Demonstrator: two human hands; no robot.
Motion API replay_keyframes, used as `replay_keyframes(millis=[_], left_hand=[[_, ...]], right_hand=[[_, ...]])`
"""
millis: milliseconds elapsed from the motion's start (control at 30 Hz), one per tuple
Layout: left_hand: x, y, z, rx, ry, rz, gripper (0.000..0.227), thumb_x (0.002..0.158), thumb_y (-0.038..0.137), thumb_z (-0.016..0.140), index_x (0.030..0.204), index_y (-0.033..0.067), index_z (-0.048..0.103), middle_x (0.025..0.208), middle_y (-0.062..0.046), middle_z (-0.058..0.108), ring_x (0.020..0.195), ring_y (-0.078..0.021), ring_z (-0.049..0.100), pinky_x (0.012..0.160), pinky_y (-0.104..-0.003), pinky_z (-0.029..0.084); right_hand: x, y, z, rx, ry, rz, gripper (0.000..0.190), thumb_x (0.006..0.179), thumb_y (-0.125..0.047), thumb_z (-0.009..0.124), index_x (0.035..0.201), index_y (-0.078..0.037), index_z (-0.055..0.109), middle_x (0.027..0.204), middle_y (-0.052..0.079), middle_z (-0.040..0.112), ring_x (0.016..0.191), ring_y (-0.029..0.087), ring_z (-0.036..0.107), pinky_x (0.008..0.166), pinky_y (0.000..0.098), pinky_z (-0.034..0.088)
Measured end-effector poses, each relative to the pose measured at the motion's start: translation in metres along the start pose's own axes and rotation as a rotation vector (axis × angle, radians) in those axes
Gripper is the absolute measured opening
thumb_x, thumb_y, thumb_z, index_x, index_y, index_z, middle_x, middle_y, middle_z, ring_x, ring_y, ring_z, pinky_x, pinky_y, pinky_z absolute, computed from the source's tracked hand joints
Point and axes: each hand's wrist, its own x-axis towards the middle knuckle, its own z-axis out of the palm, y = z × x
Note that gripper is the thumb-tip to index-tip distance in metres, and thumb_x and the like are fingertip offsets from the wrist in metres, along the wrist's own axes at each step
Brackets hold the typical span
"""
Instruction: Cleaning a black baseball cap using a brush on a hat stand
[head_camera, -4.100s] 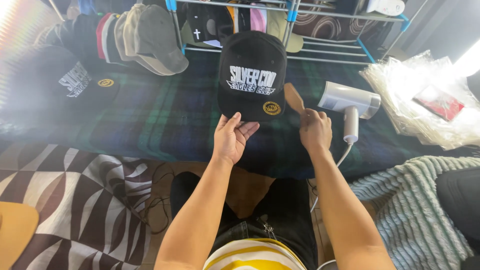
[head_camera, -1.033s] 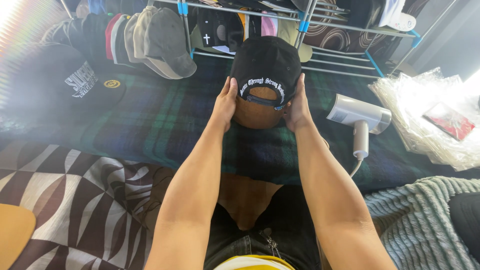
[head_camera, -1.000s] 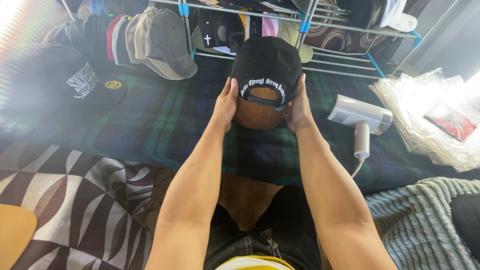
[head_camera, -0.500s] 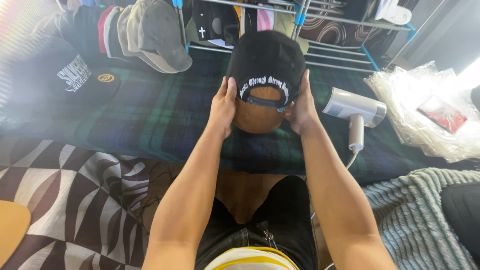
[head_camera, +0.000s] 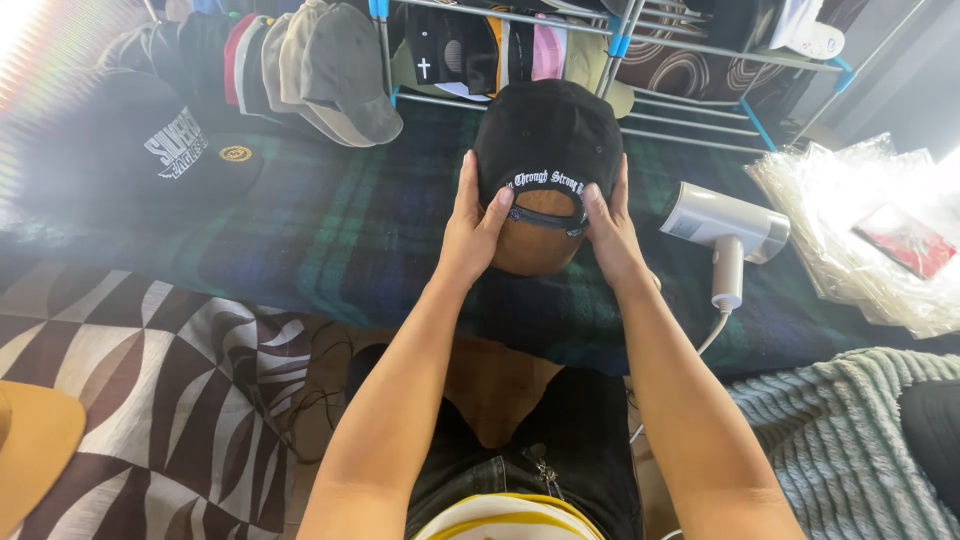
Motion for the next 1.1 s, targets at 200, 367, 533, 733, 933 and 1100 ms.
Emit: replay_keyframes(millis=[200, 367, 533, 733, 933, 1100], left_hand=[[0.009, -0.007, -0.004, 0.039, 0.03, 0.072, 0.084, 0.097, 0.053, 0.065, 0.163, 0.0296, 0.02, 0.169, -0.008, 0.024, 0.152, -0.0341, 0.03, 0.125, -0.05, 0.028], [0.011, -0.017, 0.007, 0.112, 0.033, 0.176, 0.092, 0.097, 0.058, 0.062, 0.165, 0.0243, 0.009, 0.17, -0.013, 0.018, 0.152, -0.0389, 0.028, 0.125, -0.053, 0.027], [0.001, -0.034, 0.013, 0.167, 0.056, 0.251, 0.094, 0.099, 0.059, 0.061, 0.165, 0.0168, 0.009, 0.17, -0.017, 0.017, 0.155, -0.0381, 0.021, 0.126, -0.053, 0.023], [0.005, -0.033, 0.013, 0.182, 0.065, 0.248, 0.098, 0.096, 0.055, 0.067, 0.165, 0.0168, 0.009, 0.17, -0.017, 0.017, 0.154, -0.0369, 0.023, 0.125, -0.051, 0.026], [0.002, -0.042, 0.014, 0.186, 0.053, 0.221, 0.099, 0.095, 0.058, 0.067, 0.165, 0.022, 0.008, 0.172, -0.009, 0.013, 0.154, -0.0328, 0.025, 0.125, -0.049, 0.029], [0.003, -0.046, 0.013, 0.187, 0.043, 0.23, 0.099, 0.095, 0.058, 0.066, 0.165, 0.0217, 0.008, 0.172, -0.009, 0.012, 0.153, -0.0346, 0.027, 0.124, -0.05, 0.031]], right_hand=[[0.004, 0.002, -0.002, -0.267, -0.11, -0.103, 0.113, 0.094, -0.039, 0.079, 0.165, -0.025, -0.008, 0.169, 0.031, 0.007, 0.154, 0.05, 0.013, 0.117, 0.0669, 0.018], [0.006, -0.012, 0.004, -0.514, -0.064, -0.049, 0.136, 0.076, -0.041, 0.094, 0.163, -0.028, -0.01, 0.157, 0.036, 0.036, 0.143, 0.05, 0.039, 0.118, 0.0573, 0.036], [0.016, 0.012, -0.011, -0.286, -0.119, -0.11, 0.141, 0.074, -0.022, 0.099, 0.164, -0.026, -0.01, 0.164, 0.033, 0.028, 0.148, 0.046, 0.035, 0.119, 0.0497, 0.036], [0.026, 0.033, -0.019, -0.085, -0.121, -0.115, 0.137, 0.078, -0.011, 0.095, 0.164, -0.022, -0.011, 0.166, 0.033, 0.017, 0.151, 0.045, 0.029, 0.121, 0.0464, 0.034], [0.016, 0.032, -0.015, -0.157, -0.094, -0.12, 0.136, 0.077, -0.017, 0.097, 0.164, -0.016, -0.007, 0.164, 0.038, 0.016, 0.153, 0.046, 0.024, 0.123, 0.0501, 0.027], [0.006, 0.011, -0.006, -0.149, -0.072, -0.117, 0.137, 0.075, -0.018, 0.098, 0.165, -0.015, -0.006, 0.163, 0.037, 0.019, 0.153, 0.045, 0.025, 0.123, 0.0478, 0.029]])
